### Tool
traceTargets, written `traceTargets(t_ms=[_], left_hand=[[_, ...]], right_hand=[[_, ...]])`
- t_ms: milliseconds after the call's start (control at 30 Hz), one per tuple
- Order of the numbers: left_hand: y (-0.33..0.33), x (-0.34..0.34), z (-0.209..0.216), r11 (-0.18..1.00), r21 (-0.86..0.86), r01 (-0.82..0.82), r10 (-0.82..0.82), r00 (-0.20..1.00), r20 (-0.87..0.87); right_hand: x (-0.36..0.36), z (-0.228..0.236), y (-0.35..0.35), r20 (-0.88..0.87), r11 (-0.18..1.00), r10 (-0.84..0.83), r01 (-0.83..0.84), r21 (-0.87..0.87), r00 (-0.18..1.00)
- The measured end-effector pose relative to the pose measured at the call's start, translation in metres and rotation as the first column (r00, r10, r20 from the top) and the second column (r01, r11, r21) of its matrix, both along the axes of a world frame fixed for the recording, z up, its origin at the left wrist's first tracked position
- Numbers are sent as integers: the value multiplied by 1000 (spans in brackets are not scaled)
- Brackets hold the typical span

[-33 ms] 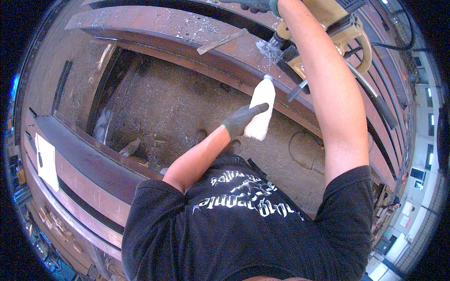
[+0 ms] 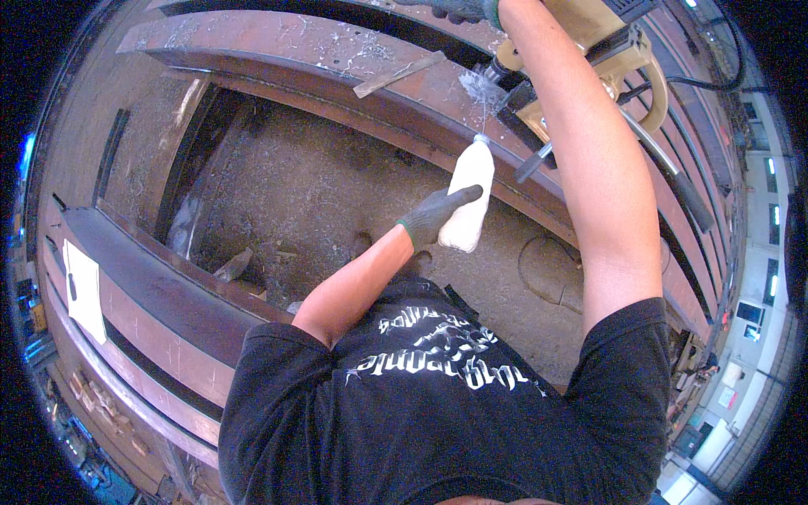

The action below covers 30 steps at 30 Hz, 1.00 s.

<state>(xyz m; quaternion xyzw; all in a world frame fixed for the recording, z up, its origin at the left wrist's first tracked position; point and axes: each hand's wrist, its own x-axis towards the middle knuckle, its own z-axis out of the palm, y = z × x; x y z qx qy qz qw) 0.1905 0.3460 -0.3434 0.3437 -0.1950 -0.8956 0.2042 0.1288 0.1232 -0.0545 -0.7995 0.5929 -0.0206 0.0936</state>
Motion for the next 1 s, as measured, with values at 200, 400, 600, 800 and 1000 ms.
traceTargets(t_ms=[200,400,600,800,1000], left_hand=[[-8,3,6,1000,-13,-3,3,1000,1],[-8,1,4,1000,2,-5,5,1000,4],[-8,2,9,1000,-6,3,-2,1000,24],[-11,3,0,998,-58,25,-25,1000,12],[-13,5,0,994,-94,58,-58,998,0]], right_hand=[[8,11,4,-9,995,-56,56,80,998],[2,4,1,7,1000,-4,4,23,1000],[2,10,8,-12,999,24,-23,26,1000],[10,3,-3,-168,999,18,-24,-37,986],[5,9,7,-128,998,-23,14,-66,992]])
